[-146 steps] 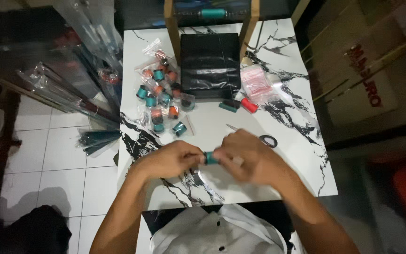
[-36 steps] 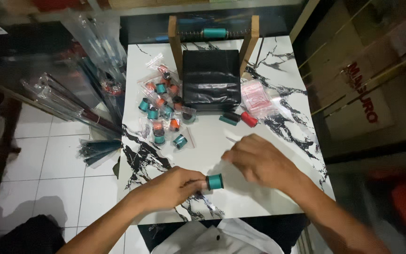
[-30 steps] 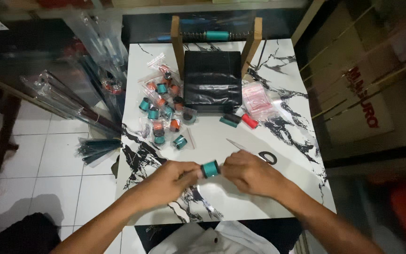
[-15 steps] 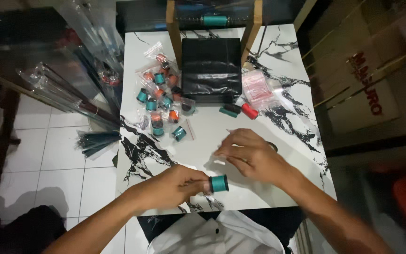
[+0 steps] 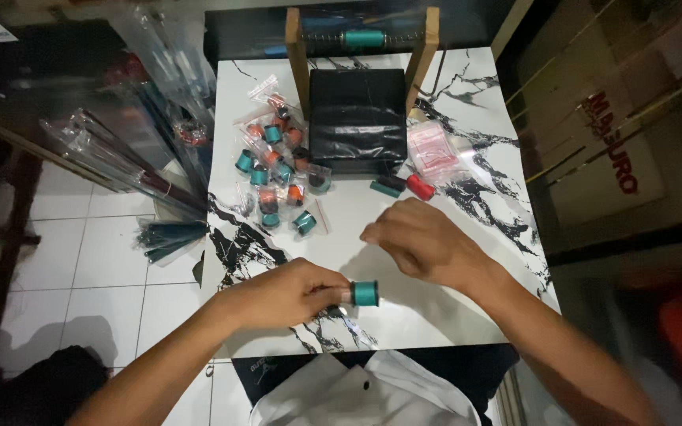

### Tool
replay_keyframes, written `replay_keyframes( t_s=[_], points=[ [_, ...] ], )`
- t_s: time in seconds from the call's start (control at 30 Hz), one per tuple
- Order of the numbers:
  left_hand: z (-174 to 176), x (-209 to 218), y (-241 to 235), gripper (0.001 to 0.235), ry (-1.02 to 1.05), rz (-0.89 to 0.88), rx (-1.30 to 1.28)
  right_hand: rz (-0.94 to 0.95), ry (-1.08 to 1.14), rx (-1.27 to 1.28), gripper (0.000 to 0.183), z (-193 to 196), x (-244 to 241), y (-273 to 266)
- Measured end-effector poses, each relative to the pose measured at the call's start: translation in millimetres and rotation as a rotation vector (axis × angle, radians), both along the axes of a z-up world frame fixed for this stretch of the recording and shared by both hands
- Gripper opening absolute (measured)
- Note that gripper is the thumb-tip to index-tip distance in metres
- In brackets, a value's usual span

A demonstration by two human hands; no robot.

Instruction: The person winds teal thread from a spool onto a small bobbin by hand. The hands rotate the bobbin while guiding the thread to build up layers. The person continues winding the same bobbin throughout the clip.

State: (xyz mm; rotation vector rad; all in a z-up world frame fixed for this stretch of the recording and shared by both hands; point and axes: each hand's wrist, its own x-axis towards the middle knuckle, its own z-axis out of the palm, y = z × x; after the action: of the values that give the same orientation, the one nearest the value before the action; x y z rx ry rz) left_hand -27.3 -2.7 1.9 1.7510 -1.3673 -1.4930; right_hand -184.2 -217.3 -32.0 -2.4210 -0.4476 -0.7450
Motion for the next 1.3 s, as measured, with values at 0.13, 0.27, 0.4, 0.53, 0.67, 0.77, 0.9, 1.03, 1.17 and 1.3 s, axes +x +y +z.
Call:
replay_keyframes(
  t_s=[0.13,0.27,0.4,0.53,0.67,0.77,0.9,1.03,1.17,1.3],
  points=[
    [5.1,6.8,-3.2,0.035,-0.037,0.093,0.039,0.074,0.002,0.062,0.029,-10.9,0.5,13.6],
    [-10.3,29.6,-5.7,0.030,-0.132,0.186,-0.111,0.105,0.128,-0.088,0.008,2.2,-17.8,41.5],
    [-8.3,24.7,-11.3,0.028,-0.215,0.144,-0.073,0.162,0.264,-0.133,0.012,36.5,-6.5,32.6],
    [7.1,4.9,-7.6,0.029,-0.160,0.061,-0.007,0.153,0.085,0.071,0.016,6.9,11.9,-1.4],
    [22.1,3.0,-11.4,0.031,-0.098,0.090,-0.083,0.003,0.099,0.062,0.013,-18.2,13.1,-1.1],
    [17.7,14.4,-12.1,0.031,-0.160,0.153,-0.090,0.053,0.145,0.013,0.010,-39.2,1.7,18.8],
    [7.7,19.1,-8.1,0.034,-0.353,0.124,-0.097,0.068,0.179,-0.192,0.006,-7.2,-12.9,41.7],
    [23.7,6.9,-7.3,0.032,-0.345,0.045,-0.129,0.114,0.118,0.011,0.009,15.0,6.6,13.8],
    [21.4,1.0,-3.5,0.034,-0.303,0.068,-0.179,0.041,0.114,0.200,0.018,-14.9,15.4,-0.2],
    [27.1,13.3,-10.9,0.034,-0.326,0.129,-0.071,0.064,0.187,0.174,0.009,-27.0,-6.0,27.3]
  ],
)
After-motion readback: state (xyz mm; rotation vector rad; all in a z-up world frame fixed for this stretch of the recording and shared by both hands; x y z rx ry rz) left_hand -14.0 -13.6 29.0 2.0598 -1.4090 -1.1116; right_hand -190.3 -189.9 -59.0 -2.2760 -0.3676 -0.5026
